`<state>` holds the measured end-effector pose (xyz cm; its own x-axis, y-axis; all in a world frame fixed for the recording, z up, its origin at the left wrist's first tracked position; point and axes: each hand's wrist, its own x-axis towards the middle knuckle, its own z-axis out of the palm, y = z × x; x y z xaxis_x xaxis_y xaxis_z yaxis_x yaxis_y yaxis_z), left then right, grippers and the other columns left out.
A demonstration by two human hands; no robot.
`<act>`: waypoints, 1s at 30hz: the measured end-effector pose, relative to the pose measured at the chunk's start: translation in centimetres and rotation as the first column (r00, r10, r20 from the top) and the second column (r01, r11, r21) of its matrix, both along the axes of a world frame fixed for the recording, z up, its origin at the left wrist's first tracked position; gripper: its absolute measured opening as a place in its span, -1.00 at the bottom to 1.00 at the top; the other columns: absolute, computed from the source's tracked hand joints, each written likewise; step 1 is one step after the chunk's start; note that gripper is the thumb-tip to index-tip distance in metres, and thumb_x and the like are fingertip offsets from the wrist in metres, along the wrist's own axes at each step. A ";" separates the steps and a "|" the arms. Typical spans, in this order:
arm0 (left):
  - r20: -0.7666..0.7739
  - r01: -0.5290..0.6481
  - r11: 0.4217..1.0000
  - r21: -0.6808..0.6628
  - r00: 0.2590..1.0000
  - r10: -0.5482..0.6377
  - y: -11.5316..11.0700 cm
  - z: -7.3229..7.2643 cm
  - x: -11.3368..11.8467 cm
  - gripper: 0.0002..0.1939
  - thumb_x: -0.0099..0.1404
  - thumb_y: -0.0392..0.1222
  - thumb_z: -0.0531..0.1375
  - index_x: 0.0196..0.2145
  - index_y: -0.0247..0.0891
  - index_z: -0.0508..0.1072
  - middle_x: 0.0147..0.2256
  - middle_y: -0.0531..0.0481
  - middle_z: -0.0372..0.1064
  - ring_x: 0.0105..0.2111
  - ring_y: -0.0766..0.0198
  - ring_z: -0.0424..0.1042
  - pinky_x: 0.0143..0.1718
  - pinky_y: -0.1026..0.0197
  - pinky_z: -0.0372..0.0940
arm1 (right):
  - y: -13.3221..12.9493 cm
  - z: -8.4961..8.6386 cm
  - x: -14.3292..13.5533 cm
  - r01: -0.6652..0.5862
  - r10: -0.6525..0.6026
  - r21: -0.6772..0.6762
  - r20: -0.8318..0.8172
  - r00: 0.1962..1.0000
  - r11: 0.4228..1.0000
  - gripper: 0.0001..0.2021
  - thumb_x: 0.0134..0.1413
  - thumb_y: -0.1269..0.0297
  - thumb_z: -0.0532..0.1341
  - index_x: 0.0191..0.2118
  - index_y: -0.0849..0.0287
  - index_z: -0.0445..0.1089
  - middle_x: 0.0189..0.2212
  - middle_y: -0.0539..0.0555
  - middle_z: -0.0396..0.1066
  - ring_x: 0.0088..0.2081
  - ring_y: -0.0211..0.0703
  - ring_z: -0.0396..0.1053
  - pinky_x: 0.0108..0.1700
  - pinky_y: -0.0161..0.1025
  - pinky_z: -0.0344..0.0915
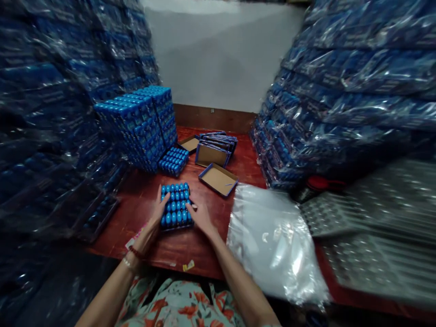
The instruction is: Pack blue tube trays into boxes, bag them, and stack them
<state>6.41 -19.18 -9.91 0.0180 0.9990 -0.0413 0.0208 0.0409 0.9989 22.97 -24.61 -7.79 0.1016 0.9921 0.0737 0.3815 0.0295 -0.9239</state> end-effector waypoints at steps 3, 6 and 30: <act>-0.015 0.127 0.991 -0.037 0.992 -0.128 -3.3 -0.6 -0.5 -0.34 0.29 0.01 0.09 0.26 -0.21 0.00 0.31 -0.09 -0.15 0.30 0.12 -0.14 0.30 0.08 -0.16 | -5.4 -0.4 -0.1 0.046 -0.046 0.046 0.011 0.999 0.998 -0.61 0.12 0.09 0.15 0.03 0.11 0.38 -0.02 0.13 0.42 -0.04 -0.04 0.38 0.05 -0.04 0.29; -0.042 0.199 0.976 -0.090 0.978 -0.204 -6.7 -0.8 -0.2 -0.27 0.26 0.11 0.09 0.28 -0.19 -0.05 0.31 -0.11 -0.15 0.30 0.14 -0.13 0.30 0.05 -0.18 | -10.2 -0.5 4.6 0.164 -0.176 0.083 0.158 0.972 0.983 -0.63 0.14 0.02 0.12 -0.01 0.04 0.40 -0.09 0.11 0.43 -0.07 -0.04 0.36 0.02 -0.04 0.29; -0.487 0.460 0.801 0.382 0.837 -0.248 -9.0 3.2 5.3 -0.61 0.36 -0.12 -0.03 0.11 0.02 0.33 0.11 -0.10 0.28 0.11 0.09 0.28 0.15 -0.08 0.23 | -12.3 -4.6 20.6 0.224 -0.303 0.214 0.491 0.817 0.951 -0.68 0.02 -0.06 0.07 -0.59 -0.08 0.41 -0.51 0.11 0.44 -0.42 0.03 0.42 -0.36 -0.06 0.39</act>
<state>11.69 -28.19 -6.74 0.4622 0.8186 0.3408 0.3314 -0.5160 0.7899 43.62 -36.96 -12.35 0.2661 0.9078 0.3242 0.8092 -0.0277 -0.5868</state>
